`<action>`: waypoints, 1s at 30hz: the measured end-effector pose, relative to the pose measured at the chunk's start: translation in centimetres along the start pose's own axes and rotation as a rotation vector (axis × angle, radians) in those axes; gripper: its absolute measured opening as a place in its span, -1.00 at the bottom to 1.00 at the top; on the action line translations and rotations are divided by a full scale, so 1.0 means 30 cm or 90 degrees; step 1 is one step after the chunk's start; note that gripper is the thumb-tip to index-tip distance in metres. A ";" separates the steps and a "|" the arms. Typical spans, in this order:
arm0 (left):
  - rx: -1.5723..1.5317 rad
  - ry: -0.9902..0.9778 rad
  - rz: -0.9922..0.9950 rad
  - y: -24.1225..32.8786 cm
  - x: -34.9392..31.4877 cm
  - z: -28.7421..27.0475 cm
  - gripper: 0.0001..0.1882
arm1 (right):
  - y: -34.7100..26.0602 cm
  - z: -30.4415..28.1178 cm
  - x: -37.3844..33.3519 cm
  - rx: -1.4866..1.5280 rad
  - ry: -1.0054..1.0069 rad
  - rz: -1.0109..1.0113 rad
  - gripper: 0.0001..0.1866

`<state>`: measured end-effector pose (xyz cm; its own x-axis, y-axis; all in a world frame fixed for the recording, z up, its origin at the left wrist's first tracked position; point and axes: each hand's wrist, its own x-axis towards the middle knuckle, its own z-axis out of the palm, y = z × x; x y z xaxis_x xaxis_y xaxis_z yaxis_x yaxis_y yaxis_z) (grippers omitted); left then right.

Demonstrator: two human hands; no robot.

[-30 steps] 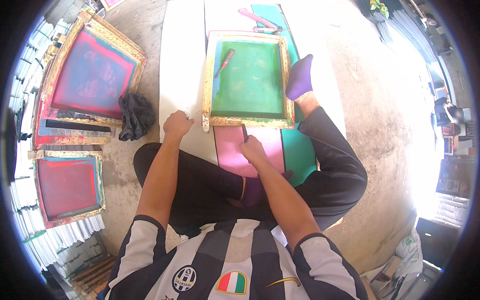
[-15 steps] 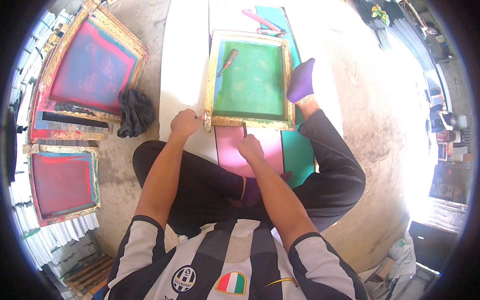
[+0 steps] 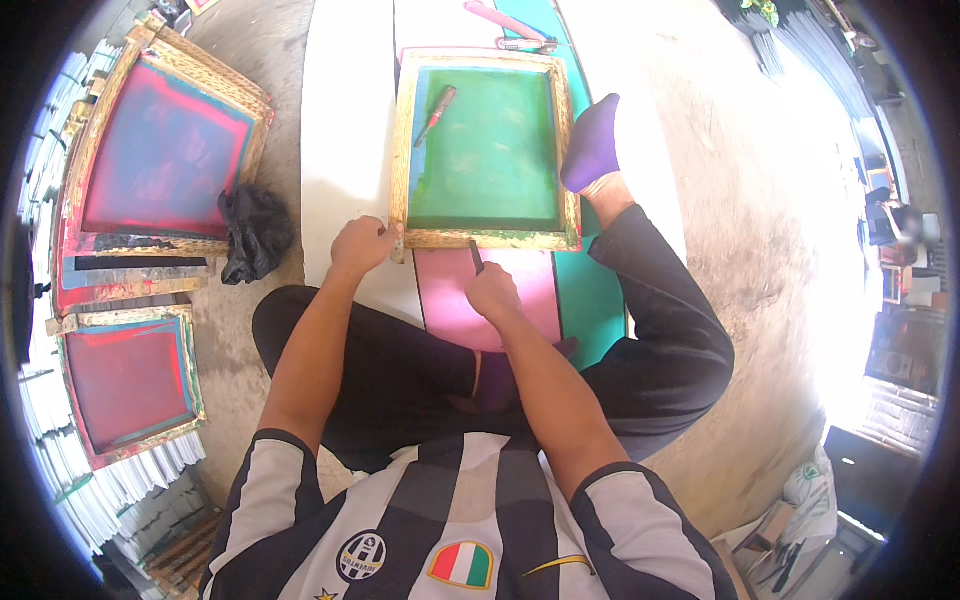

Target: The person sits on the floor and uses a small metal scraper to remove dried green paint from the wooden frame of a screen printing frame. The person repeatedly scrapes along the edges of the frame to clean the surface.

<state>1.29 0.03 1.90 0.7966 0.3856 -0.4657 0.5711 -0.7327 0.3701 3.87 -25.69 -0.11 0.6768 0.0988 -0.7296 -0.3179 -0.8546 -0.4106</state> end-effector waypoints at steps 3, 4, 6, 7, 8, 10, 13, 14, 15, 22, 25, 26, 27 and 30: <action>0.003 0.008 0.004 0.002 0.004 0.001 -0.39 | -0.002 -0.010 -0.016 0.093 -0.040 0.003 -0.74; 0.005 0.011 0.005 0.001 0.003 -0.001 -0.38 | -0.010 -0.015 -0.025 0.139 -0.064 0.005 -0.79; 0.001 0.021 0.008 0.000 0.001 0.006 -0.38 | 0.058 0.029 0.030 0.279 -0.108 -0.034 -0.88; -0.003 0.028 0.011 -0.002 0.004 0.009 -0.38 | 0.083 0.042 0.048 0.347 -0.128 -0.054 -0.92; 0.001 0.037 0.008 -0.006 0.002 0.013 -0.40 | 0.114 0.051 0.062 0.395 -0.154 -0.067 -0.92; 0.004 0.061 0.000 -0.007 -0.008 0.007 -0.45 | 0.138 0.044 0.064 0.483 -0.207 -0.099 -0.91; -0.016 0.121 0.087 0.027 -0.044 -0.014 -0.61 | 0.128 0.043 0.029 0.505 -0.205 -0.113 -0.89; -0.051 0.113 0.162 0.020 -0.055 -0.004 -0.66 | 0.117 0.047 0.010 0.475 -0.212 -0.122 -0.89; -0.087 0.108 0.241 0.017 -0.063 0.006 -0.70 | 0.093 0.040 -0.013 0.443 -0.215 -0.133 -0.89; -0.013 0.155 0.477 0.033 -0.090 0.067 -0.82 | -0.029 0.068 -0.065 0.357 -0.254 -0.198 -0.88; 0.029 0.167 0.484 0.017 -0.082 0.069 -0.87 | -0.050 0.077 -0.071 0.332 -0.262 -0.206 -0.86; 0.038 0.166 0.484 0.013 -0.077 0.068 -0.87 | -0.055 0.079 -0.071 0.321 -0.263 -0.207 -0.85; 0.047 0.164 0.484 0.005 -0.073 0.067 -0.88 | -0.066 0.078 -0.077 0.319 -0.272 -0.192 -0.83; 0.029 0.162 0.437 -0.006 -0.065 0.061 -0.86 | -0.085 0.066 -0.089 0.326 -0.295 -0.154 -0.71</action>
<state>-0.71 -1.62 1.26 0.9966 -0.0541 0.0618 -0.0770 -0.8764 0.4754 1.55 -22.76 1.79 0.4531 0.5565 -0.6964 -0.5427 -0.4476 -0.7107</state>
